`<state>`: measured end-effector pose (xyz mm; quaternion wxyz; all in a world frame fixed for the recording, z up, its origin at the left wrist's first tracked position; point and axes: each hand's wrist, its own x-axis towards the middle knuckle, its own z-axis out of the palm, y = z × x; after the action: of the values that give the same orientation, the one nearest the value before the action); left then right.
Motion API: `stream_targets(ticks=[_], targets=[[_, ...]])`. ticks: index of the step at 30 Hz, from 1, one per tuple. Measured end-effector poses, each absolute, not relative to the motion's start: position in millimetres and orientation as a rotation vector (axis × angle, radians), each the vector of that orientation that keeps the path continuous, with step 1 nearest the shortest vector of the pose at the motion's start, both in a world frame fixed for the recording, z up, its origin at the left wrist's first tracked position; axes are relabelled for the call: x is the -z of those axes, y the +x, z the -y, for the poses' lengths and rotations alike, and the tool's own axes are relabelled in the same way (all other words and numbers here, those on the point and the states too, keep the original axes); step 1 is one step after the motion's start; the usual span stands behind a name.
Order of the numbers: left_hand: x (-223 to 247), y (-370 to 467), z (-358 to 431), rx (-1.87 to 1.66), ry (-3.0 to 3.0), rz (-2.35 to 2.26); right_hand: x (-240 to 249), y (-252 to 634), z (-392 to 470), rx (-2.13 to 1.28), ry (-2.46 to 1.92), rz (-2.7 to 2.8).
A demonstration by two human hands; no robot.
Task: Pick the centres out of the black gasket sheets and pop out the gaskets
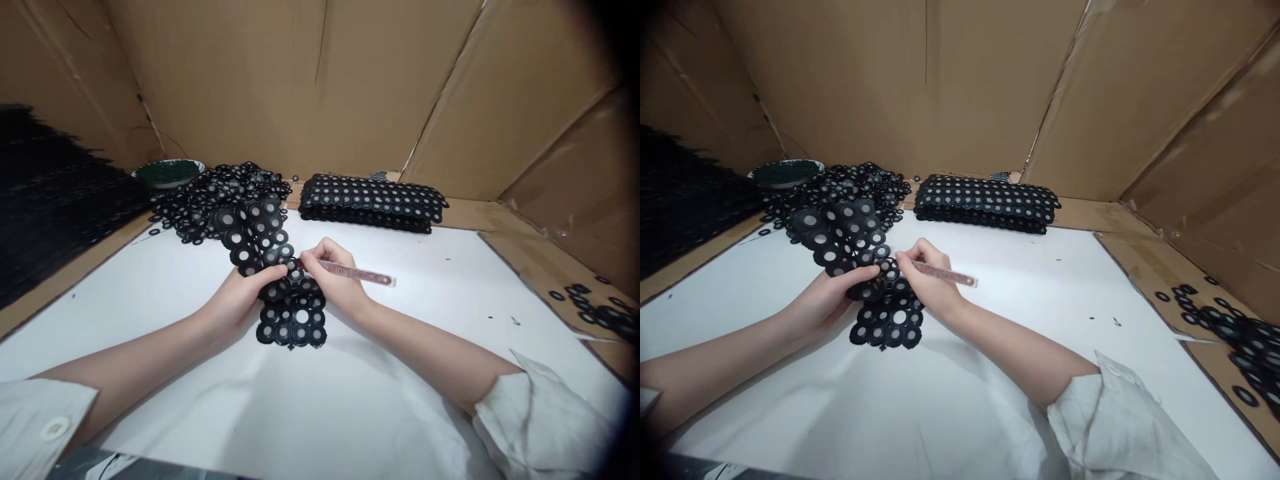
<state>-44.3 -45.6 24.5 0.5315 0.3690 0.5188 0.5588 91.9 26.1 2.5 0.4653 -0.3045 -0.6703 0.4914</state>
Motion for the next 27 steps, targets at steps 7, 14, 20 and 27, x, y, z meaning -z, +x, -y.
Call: stream_targets(ticks=[7, 14, 20, 27], targets=[[-20.7, -46.3, 41.0, -1.375, 1.039, -1.167, -10.5, 89.9, -28.5, -1.407, -0.598, 1.523], [-19.7, -46.6, 38.8, -1.505, 0.925, -1.202, -7.6, 90.8, -29.0, -1.258, -0.649, 1.525], [-20.5, -50.2, 38.2, -1.511, 1.174, -1.334, -12.5, 93.9, -28.4, -1.245, -0.690, 1.595], [-24.2, -49.1, 41.0, -1.360, 1.298, -1.259, -11.8, 95.3, -25.2, -1.109, -0.742, 1.754]])
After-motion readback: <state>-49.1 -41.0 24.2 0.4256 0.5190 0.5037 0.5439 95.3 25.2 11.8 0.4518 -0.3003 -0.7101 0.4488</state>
